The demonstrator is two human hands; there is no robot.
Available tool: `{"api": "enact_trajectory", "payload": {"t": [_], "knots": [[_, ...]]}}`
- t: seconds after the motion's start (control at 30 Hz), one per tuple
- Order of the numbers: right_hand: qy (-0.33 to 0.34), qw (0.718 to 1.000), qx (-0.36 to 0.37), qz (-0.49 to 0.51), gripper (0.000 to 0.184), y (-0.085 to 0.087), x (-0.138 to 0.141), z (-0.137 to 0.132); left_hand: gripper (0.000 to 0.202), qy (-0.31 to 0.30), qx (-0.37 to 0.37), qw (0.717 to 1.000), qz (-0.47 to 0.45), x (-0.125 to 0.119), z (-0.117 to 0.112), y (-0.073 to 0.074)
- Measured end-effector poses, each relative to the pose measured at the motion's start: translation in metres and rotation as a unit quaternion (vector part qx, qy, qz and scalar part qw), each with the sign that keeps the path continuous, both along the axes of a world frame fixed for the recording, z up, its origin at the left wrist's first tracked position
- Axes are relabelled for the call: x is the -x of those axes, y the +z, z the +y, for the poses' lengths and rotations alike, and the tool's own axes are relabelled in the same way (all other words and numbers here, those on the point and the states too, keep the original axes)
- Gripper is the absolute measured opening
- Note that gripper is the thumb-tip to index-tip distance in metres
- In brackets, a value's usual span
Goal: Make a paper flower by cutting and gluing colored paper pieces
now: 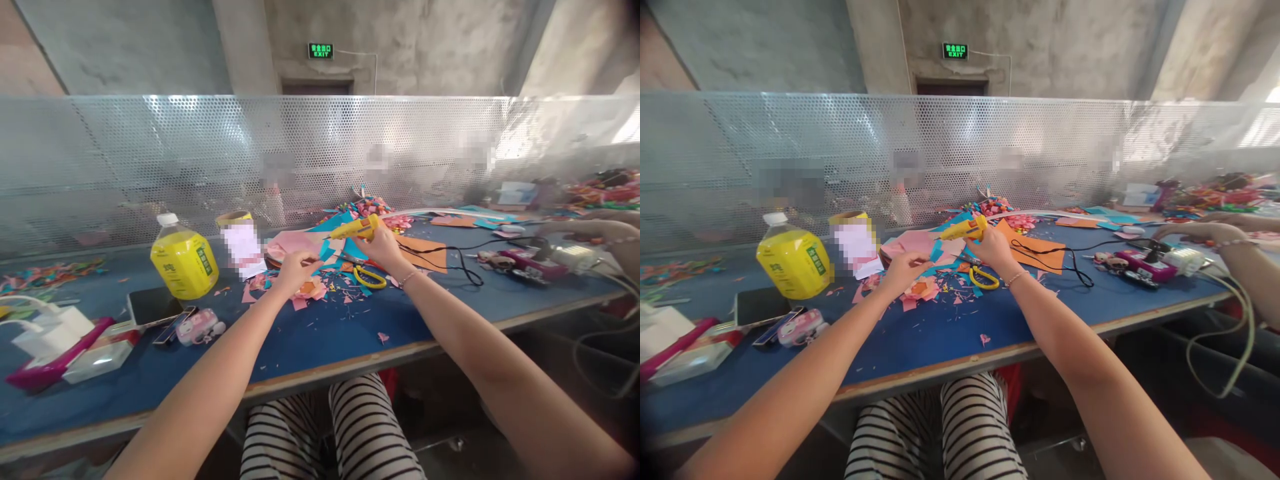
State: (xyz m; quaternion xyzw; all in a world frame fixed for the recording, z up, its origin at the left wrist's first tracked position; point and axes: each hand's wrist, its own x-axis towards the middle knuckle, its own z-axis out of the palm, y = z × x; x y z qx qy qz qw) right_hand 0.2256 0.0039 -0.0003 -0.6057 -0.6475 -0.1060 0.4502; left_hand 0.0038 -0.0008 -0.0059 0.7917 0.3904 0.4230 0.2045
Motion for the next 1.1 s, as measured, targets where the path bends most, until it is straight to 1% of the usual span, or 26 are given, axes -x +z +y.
{"api": "enact_trajectory", "payload": {"t": [0.1,0.27,0.5,0.67,0.8,1.1], "knots": [[0.000,1.000,-0.012,-0.002,0.027,0.0008,-0.0015,-0.0001,0.012,0.001,-0.011,1.000,-0.003,0.0000,0.0006,-0.0001],[-0.020,1.000,-0.020,-0.006,0.022,-0.0003,-0.0064,0.0016,0.012,0.002,-0.014,1.000,-0.009,-0.0003,0.0011,-0.0002],[-0.006,1.000,-0.015,-0.023,0.024,-0.0028,-0.0075,0.0059,0.010,0.010,0.005,1.000,-0.008,-0.0025,-0.0019,0.0015],[-0.017,0.999,0.008,-0.037,0.022,-0.0042,-0.0093,0.0078,0.009,0.017,0.007,1.000,-0.001,-0.0035,-0.0033,0.0025],[-0.026,0.998,0.033,-0.048,0.025,-0.0032,-0.0084,0.0063,0.008,0.017,0.016,1.000,0.006,-0.0039,-0.0036,0.0027],[-0.028,0.997,0.038,-0.059,0.025,-0.0035,-0.0098,0.0069,0.010,0.018,0.005,1.000,0.012,-0.0033,-0.0017,0.0006]]}}
